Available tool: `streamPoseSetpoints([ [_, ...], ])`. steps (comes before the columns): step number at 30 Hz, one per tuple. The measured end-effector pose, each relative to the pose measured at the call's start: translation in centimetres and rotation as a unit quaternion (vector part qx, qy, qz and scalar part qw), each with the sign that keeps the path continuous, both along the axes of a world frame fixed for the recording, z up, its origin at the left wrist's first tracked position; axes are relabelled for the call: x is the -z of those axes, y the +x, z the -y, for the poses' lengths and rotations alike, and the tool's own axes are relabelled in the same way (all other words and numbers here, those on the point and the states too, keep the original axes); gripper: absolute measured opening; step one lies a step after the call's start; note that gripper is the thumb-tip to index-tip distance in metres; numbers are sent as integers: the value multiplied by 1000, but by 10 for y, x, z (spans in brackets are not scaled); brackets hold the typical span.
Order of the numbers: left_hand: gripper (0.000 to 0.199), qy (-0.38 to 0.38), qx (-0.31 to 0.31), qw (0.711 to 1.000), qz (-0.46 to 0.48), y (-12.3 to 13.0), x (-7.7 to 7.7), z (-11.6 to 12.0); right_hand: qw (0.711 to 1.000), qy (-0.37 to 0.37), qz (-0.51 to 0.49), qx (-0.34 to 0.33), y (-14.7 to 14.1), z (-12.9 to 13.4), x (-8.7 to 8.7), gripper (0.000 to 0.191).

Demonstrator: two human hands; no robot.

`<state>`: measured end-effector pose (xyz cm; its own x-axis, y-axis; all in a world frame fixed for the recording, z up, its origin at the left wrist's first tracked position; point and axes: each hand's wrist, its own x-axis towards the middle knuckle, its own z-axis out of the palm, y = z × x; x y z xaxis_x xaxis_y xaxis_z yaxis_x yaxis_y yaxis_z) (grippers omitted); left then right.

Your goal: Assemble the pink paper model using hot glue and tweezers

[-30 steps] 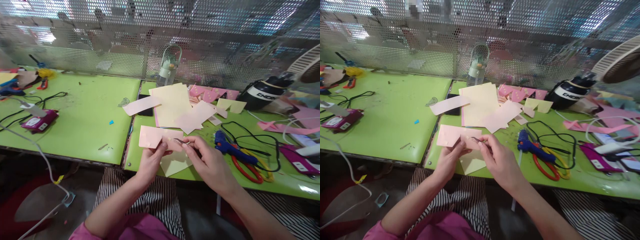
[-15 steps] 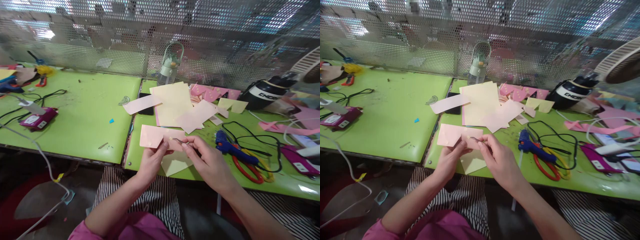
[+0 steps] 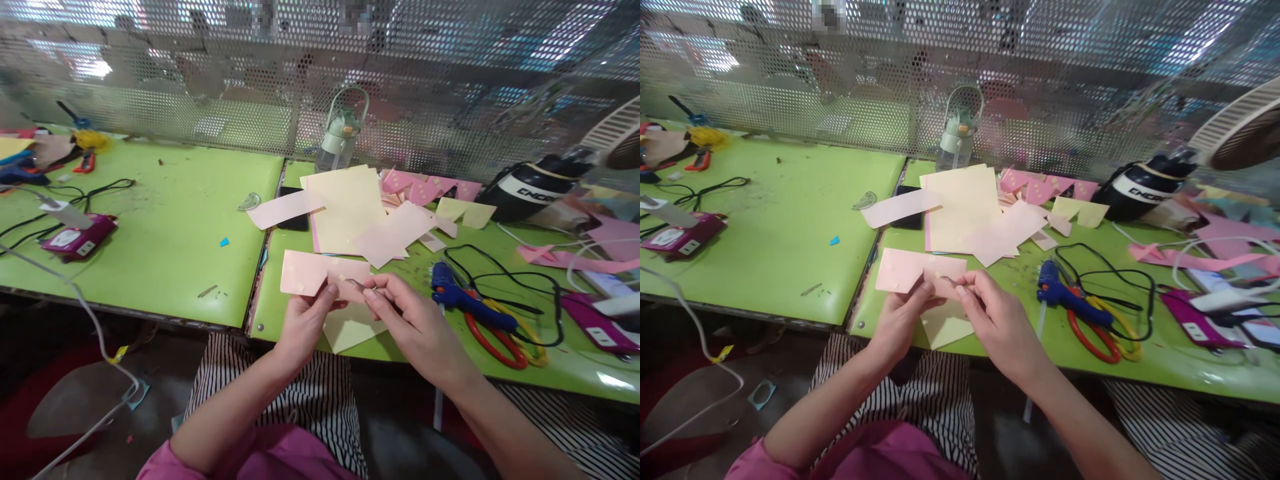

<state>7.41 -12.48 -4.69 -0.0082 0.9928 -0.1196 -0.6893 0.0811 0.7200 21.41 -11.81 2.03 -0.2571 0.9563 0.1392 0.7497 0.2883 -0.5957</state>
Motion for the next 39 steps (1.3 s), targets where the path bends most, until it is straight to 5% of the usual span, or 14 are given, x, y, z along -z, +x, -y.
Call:
streamPoseSetpoints([
  [30,24,-2,2,1000,-1,1,1,0,965,-167,-203,2,-8,4,17,23],
  [39,25,-8,3,1000,0,0,-1,1,980,-102,-163,52,-4,6,16,23],
])
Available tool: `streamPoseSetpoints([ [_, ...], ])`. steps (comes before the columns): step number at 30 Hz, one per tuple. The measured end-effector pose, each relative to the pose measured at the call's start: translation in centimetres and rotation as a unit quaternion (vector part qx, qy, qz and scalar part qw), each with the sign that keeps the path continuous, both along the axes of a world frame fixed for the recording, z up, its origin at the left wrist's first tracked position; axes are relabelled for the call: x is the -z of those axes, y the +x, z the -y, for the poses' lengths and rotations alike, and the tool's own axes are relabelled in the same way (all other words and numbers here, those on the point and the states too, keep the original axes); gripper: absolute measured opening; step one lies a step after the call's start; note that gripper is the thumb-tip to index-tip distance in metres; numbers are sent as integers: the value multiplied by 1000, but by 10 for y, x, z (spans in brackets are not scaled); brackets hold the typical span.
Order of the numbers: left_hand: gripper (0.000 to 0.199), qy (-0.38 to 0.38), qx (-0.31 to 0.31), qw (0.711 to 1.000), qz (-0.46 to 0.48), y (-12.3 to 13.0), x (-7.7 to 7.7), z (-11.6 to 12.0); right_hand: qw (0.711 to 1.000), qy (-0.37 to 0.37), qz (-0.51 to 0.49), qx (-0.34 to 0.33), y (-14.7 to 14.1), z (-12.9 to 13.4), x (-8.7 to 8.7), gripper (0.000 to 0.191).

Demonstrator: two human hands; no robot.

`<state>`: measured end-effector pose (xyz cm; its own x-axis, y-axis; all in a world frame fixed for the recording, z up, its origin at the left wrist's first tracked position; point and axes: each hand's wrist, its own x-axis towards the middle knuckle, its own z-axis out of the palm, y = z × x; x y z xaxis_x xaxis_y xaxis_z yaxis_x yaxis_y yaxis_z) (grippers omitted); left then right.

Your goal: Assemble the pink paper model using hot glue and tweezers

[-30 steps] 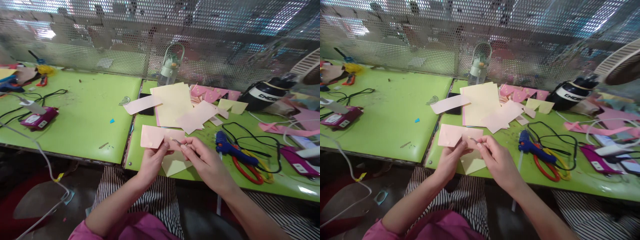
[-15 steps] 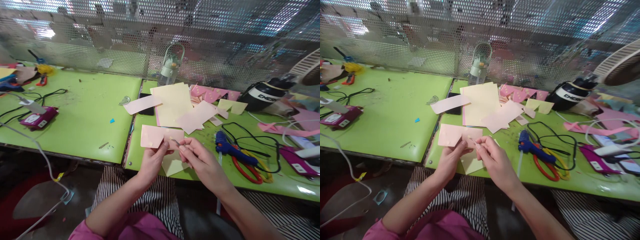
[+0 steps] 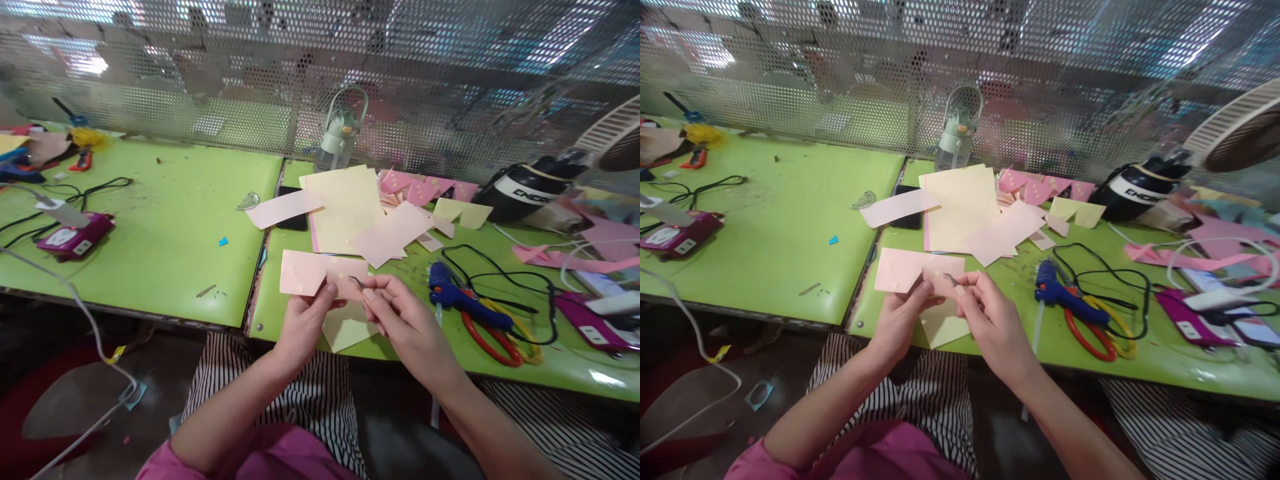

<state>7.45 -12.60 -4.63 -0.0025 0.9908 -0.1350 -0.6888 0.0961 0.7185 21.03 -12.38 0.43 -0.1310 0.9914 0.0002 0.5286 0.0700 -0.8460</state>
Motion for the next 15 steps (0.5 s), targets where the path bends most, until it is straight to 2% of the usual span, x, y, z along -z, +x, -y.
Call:
streamPoseSetpoints([
  [10,25,8,4,1000,2,0,1,0,1000,-7,-1,-25,-2,-3,0,21],
  [15,24,5,4,1000,3,-1,3,-1,999,-25,-32,-36,-2,-3,4,23],
])
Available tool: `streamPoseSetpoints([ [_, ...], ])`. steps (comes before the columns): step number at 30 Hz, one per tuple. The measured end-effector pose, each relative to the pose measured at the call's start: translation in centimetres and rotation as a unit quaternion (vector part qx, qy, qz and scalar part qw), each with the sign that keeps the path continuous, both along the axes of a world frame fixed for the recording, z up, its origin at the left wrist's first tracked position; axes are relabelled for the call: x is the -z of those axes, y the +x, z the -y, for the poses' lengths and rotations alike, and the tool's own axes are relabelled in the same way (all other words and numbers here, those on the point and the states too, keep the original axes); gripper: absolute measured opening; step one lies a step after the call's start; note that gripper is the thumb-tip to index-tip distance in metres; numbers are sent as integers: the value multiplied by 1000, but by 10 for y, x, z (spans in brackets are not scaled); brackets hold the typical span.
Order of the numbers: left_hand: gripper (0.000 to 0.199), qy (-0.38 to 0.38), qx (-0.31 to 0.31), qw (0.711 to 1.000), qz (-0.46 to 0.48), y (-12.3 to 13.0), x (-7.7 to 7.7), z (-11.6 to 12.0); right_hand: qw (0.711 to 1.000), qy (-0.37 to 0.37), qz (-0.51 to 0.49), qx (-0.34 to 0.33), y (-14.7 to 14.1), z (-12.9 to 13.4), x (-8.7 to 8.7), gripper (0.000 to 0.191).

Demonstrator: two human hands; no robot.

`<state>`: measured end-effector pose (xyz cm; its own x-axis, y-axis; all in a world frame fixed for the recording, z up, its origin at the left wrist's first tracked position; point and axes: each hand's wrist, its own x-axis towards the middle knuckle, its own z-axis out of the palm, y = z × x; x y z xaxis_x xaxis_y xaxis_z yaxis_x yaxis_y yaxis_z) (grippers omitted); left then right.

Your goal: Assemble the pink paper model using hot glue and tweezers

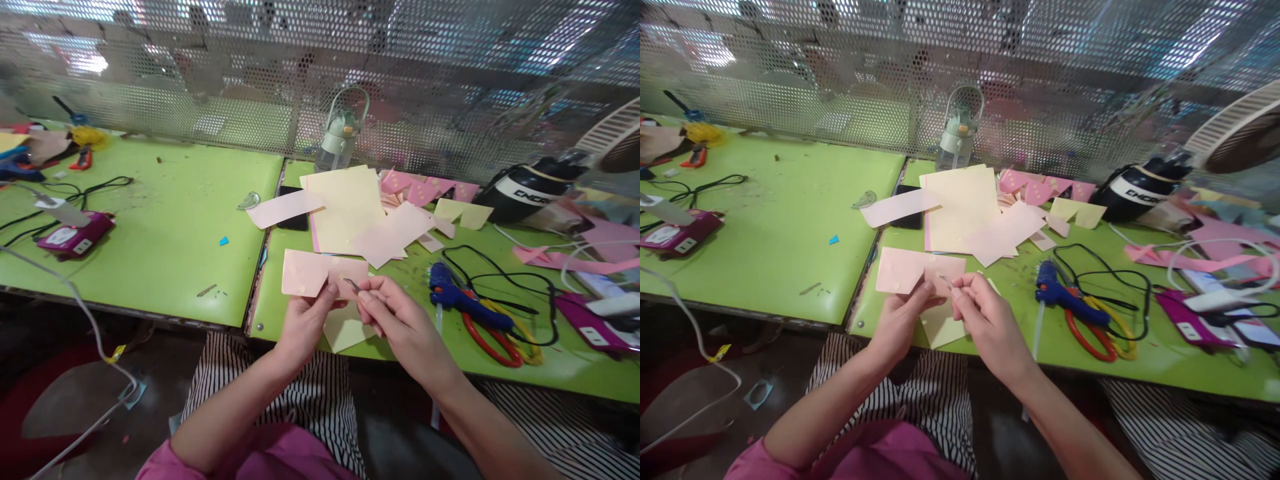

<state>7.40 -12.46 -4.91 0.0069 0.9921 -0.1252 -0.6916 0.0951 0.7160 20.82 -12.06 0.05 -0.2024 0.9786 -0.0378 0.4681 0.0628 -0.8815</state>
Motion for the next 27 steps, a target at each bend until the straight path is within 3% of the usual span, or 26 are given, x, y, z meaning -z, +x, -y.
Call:
streamPoseSetpoints([
  [7,20,12,-3,1000,2,0,0,0,998,39,24,39,3,2,-3,27],
  [12,22,-2,-1,1000,1,1,0,1,997,42,62,28,3,2,-6,26],
  [27,27,11,15,1000,-21,-2,2,1,997,52,51,17,1,4,-5,23],
])
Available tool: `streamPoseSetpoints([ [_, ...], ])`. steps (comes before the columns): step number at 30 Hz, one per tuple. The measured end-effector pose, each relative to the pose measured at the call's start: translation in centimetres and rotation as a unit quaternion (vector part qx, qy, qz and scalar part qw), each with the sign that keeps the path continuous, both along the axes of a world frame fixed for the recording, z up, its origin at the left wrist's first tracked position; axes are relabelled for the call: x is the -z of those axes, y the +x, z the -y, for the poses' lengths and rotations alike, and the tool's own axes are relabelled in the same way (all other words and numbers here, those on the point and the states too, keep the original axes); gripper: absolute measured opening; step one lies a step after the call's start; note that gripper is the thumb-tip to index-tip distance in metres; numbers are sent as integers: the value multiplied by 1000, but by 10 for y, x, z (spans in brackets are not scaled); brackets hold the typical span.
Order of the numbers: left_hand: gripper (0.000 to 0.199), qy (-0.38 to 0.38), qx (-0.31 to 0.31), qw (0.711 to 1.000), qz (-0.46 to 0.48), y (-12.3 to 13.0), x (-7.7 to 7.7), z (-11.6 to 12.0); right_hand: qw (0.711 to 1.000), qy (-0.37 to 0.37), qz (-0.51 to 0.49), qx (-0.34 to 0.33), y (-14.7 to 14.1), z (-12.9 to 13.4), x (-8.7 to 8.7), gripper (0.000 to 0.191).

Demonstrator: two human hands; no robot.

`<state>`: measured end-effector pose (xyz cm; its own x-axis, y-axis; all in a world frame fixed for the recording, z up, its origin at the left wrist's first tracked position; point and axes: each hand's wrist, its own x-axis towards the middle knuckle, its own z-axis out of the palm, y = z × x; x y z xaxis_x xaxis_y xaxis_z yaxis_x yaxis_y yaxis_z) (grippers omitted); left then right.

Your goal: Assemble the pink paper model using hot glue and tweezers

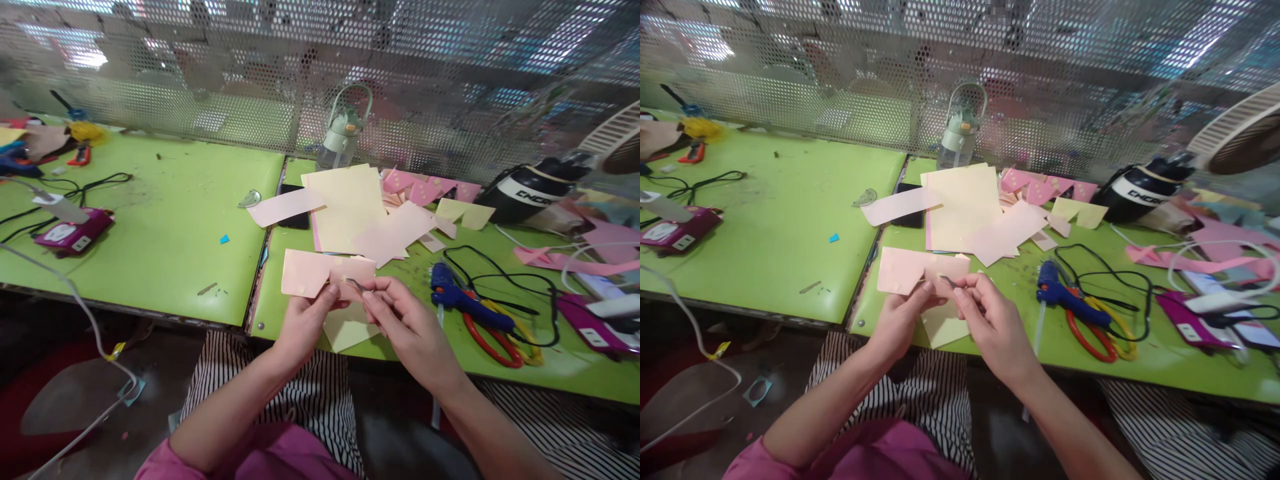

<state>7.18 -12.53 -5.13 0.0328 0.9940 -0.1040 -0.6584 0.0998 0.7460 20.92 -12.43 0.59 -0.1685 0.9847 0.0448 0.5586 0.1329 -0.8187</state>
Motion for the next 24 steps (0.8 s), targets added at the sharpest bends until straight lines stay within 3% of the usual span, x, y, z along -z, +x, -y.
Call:
streamPoseSetpoints([
  [12,28,6,6,1000,10,0,0,-1,1000,-5,-6,-12,-2,0,1,20],
  [24,26,19,7,1000,7,1,3,-1,992,-65,-108,-13,-5,1,9,23],
])
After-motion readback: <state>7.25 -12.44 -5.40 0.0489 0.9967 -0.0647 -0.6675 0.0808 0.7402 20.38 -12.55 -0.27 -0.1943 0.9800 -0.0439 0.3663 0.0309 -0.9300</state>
